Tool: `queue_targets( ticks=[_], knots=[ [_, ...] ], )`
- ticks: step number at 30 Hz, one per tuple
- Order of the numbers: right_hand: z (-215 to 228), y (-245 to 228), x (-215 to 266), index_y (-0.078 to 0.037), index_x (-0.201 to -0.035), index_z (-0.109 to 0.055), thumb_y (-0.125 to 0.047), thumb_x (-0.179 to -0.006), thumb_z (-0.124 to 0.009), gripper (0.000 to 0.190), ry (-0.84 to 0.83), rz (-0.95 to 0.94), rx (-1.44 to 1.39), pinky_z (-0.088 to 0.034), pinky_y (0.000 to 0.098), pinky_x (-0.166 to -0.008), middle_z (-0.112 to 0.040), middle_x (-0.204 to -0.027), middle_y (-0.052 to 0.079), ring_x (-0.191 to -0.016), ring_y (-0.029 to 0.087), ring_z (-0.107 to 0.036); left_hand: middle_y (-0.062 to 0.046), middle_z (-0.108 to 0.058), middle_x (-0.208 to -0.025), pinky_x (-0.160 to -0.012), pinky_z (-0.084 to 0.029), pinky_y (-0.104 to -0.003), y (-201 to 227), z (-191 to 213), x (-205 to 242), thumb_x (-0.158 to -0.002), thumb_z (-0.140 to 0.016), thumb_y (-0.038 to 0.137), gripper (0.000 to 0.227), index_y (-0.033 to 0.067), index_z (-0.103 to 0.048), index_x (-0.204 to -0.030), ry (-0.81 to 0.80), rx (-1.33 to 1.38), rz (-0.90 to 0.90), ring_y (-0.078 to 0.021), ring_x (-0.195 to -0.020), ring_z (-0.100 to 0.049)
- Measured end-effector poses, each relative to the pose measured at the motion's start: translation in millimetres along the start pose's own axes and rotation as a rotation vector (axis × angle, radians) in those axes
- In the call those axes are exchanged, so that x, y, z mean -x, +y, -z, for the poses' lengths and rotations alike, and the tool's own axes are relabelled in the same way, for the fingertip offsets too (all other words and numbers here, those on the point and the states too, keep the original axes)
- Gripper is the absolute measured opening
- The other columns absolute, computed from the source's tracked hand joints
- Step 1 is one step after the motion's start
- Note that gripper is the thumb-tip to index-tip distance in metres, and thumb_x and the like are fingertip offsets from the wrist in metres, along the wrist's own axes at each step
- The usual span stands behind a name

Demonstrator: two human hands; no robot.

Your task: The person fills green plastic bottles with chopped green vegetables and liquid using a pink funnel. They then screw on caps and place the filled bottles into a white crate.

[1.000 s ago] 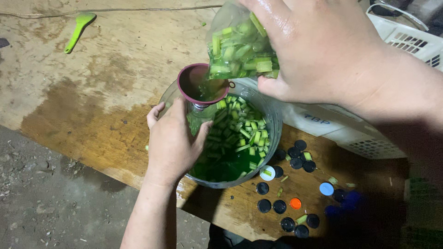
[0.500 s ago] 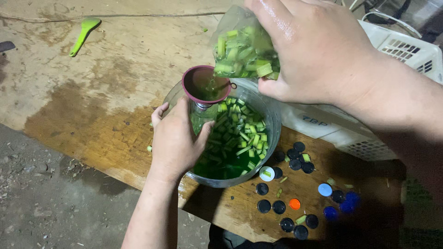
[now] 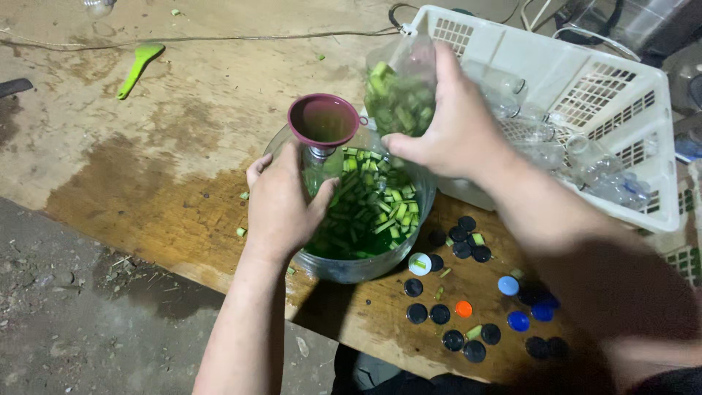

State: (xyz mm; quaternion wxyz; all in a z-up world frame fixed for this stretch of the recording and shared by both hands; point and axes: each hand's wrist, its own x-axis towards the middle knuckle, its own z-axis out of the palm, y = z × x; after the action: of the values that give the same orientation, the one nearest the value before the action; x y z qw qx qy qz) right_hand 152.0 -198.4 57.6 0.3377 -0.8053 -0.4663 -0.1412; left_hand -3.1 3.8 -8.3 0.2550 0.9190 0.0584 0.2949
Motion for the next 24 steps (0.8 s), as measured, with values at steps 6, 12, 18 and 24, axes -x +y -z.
queue_targets(
  ticks=[6,12,18,24],
  knots=[
    [-40,4,33,0.0,-0.143,-0.036,-0.027,-0.076,-0.091,0.091,0.054,-0.107,-0.134,-0.05,0.0436,-0.11,-0.064,-0.132,0.022,-0.126,0.035,-0.065,-0.021,-0.072,-0.11,-0.093,-0.05,-0.05,2,5,1,-0.082,-0.082,0.018,0.056,0.0027,-0.054,-0.128,-0.021,0.086,0.032,-0.041,-0.106,-0.067],
    [-56,-9,45,0.001,-0.146,-0.03,-0.031,-0.072,-0.089,0.1,0.058,-0.178,-0.047,-0.053,0.0466,-0.098,-0.066,-0.124,0.025,-0.113,0.041,-0.067,-0.022,-0.071,-0.118,-0.091,-0.053,-0.047,-2,12,-4,-0.081,-0.083,0.018,0.064,0.0036,-0.051,-0.134,-0.141,0.171,0.011,-0.0414,-0.112,-0.067],
    [-55,-13,43,0.001,-0.147,-0.027,-0.033,-0.069,-0.089,0.105,0.059,-0.26,0.044,-0.053,0.0489,-0.094,-0.066,-0.117,0.029,-0.107,0.045,-0.066,-0.022,-0.07,-0.12,-0.093,-0.053,-0.047,-11,16,-1,-0.082,-0.084,0.022,0.067,0.0045,-0.049,-0.136,-0.249,0.106,-0.036,-0.0418,-0.112,-0.066],
    [-59,-14,45,0.002,-0.145,-0.026,-0.034,-0.067,-0.091,0.108,0.047,-0.337,0.096,-0.052,0.0497,-0.094,-0.064,-0.115,0.033,-0.107,0.047,-0.065,-0.025,-0.067,-0.122,-0.093,-0.05,-0.05,-5,3,4,-0.08,-0.084,0.021,0.071,0.0047,-0.049,-0.139,-0.153,0.054,-0.118,-0.0454,-0.113,-0.063]
  ],
)
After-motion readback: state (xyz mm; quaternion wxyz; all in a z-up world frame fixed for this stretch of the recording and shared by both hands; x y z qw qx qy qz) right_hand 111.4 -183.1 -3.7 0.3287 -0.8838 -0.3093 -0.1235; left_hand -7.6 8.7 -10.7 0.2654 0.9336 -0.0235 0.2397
